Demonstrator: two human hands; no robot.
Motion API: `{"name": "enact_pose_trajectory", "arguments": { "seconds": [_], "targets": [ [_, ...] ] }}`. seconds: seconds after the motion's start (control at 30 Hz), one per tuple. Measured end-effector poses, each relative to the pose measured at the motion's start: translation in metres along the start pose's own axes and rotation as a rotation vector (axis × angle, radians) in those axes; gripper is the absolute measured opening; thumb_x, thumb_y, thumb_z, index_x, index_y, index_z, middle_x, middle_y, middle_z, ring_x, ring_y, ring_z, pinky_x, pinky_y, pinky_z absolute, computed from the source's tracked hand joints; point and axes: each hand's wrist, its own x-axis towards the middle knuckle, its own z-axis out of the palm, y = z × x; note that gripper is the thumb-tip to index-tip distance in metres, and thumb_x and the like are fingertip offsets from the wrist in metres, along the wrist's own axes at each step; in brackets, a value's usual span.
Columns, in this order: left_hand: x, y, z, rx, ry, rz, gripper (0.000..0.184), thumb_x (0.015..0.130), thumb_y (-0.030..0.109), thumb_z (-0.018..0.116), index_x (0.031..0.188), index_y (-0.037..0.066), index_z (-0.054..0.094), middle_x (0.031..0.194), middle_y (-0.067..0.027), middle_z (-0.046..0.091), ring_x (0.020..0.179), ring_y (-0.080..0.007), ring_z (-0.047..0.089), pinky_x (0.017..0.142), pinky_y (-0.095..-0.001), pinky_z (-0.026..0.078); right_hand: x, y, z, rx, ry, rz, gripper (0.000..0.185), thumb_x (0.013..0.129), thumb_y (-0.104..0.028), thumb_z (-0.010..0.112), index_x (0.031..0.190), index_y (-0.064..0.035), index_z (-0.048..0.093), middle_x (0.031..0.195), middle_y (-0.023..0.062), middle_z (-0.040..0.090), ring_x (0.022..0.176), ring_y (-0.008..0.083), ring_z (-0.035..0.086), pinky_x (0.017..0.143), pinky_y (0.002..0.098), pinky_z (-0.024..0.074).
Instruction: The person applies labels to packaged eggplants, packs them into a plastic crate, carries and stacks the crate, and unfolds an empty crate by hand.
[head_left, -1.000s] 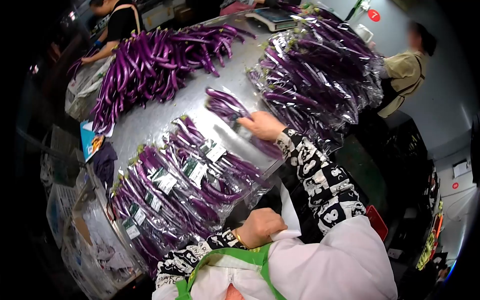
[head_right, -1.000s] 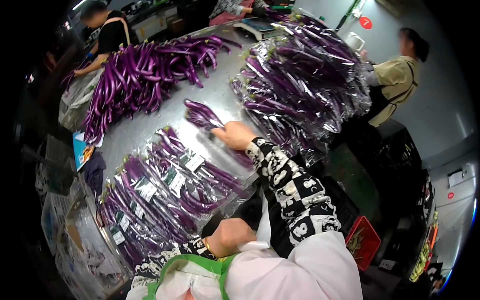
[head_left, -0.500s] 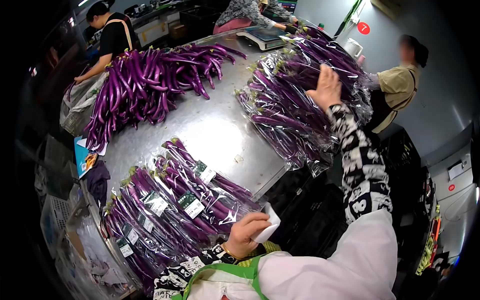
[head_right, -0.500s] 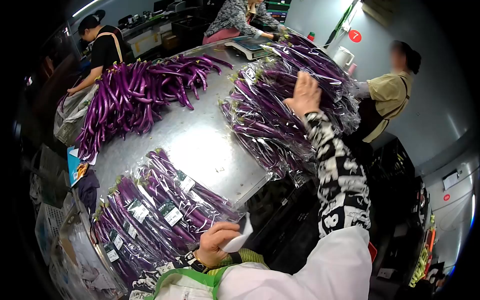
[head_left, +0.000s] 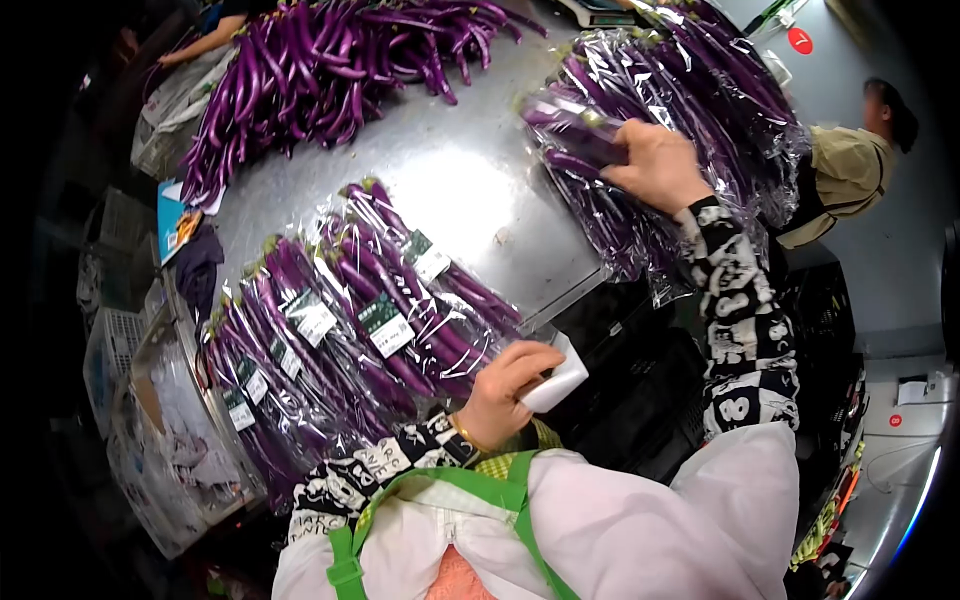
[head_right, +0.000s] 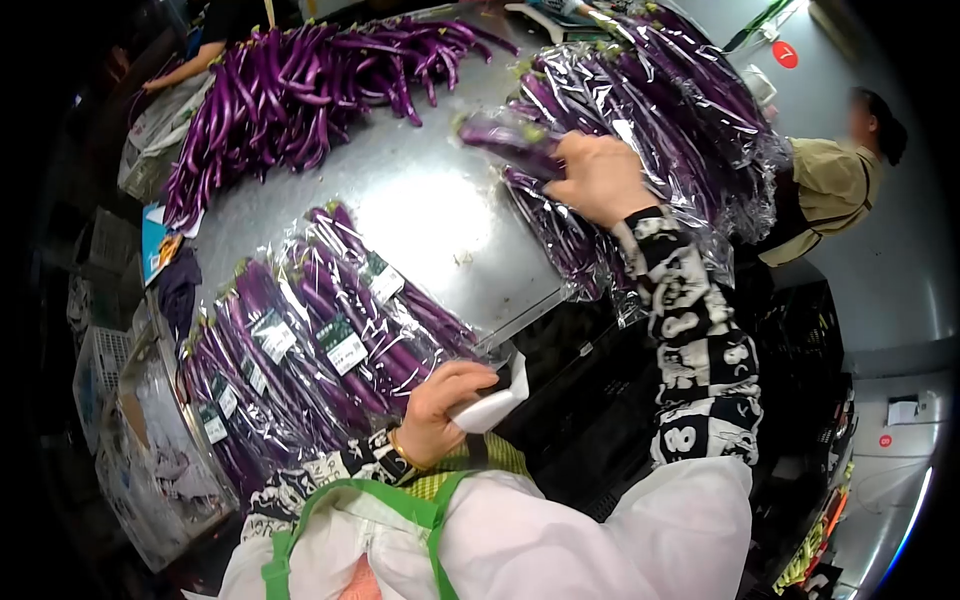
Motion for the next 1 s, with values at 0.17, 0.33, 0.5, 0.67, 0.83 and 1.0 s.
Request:
{"name": "enact_pose_trajectory", "arguments": {
  "seconds": [0.17, 0.33, 0.5, 0.67, 0.83, 1.0],
  "targets": [
    [-0.001, -0.019, -0.01, 0.0, -0.173, 0.109, 0.015, 0.07, 0.0, 0.069, 0.085, 0.003, 0.066, 0.078, -0.0086, 0.063, 0.07, -0.0242, 0.061, 0.061, -0.0315, 0.047, -0.007, -0.04, 0.064, 0.108, -0.126, -0.073, 0.03, 0.069, -0.027, 0.07, 0.09, -0.0069, 0.061, 0.087, 0.0141, 0.063, 0.085, 0.0337, 0.061, 0.075, 0.0427, 0.0476],
    [-0.007, -0.023, -0.006, 0.017, -0.176, -0.114, 0.009, 0.068, 0.001, 0.068, 0.077, 0.003, 0.067, 0.073, -0.0086, 0.064, 0.062, -0.0237, 0.061, 0.061, -0.0308, 0.048, 0.004, -0.04, 0.119, 0.656, -0.503, -0.028, 0.04, 0.073, -0.029, 0.075, 0.096, 0.0018, 0.063, 0.084, 0.0155, 0.066, 0.079, 0.026, 0.064, 0.073, 0.0359, 0.0482],
    [-0.004, -0.031, -0.002, -0.085, 0.006, -0.234, 0.011, 0.079, 0.0, 0.065, 0.089, 0.0, 0.068, 0.093, -0.0073, 0.065, 0.081, -0.011, 0.06, 0.069, -0.0232, 0.048, 0.001, -0.03, 0.207, 1.213, -0.617, 0.209, 0.045, 0.077, -0.02, 0.074, 0.112, 0.0038, 0.059, 0.09, 0.0079, 0.065, 0.081, 0.0131, 0.059, 0.078, 0.0263, 0.0457],
    [0.004, -0.035, -0.007, -0.383, 0.188, -0.525, 0.013, 0.083, -0.001, 0.062, 0.095, 0.0, 0.067, 0.082, -0.004, 0.067, 0.071, -0.0087, 0.061, 0.065, -0.022, 0.051, -0.019, -0.022, 0.203, 0.102, 0.052, 0.246, 0.05, 0.077, -0.04, 0.067, 0.112, -0.0046, 0.056, 0.106, 0.0153, 0.056, 0.101, 0.0341, 0.052, 0.085, 0.044, 0.0437],
    [0.005, -0.046, -0.015, -0.382, 0.221, -0.541, 0.011, 0.08, 0.003, 0.066, 0.091, 0.002, 0.069, 0.081, -0.002, 0.067, 0.073, -0.0062, 0.059, 0.065, -0.0209, 0.048, -0.071, -0.052, 0.092, 1.269, -0.347, 0.03, 0.032, 0.085, -0.016, 0.061, 0.114, -0.0015, 0.059, 0.093, 0.0061, 0.059, 0.085, 0.0142, 0.057, 0.075, 0.028, 0.048],
    [0.014, -0.044, -0.006, -0.18, 0.247, -0.364, 0.013, 0.079, 0.002, 0.066, 0.092, 0.001, 0.068, 0.083, -0.005, 0.068, 0.074, -0.0083, 0.061, 0.067, -0.0217, 0.049, -0.12, -0.077, 0.073, 1.449, -0.572, -0.003, 0.028, 0.084, -0.011, 0.065, 0.109, 0.0007, 0.061, 0.086, 0.0009, 0.055, 0.078, 0.0066, 0.051, 0.067, 0.0207, 0.0431]
  ]
}}
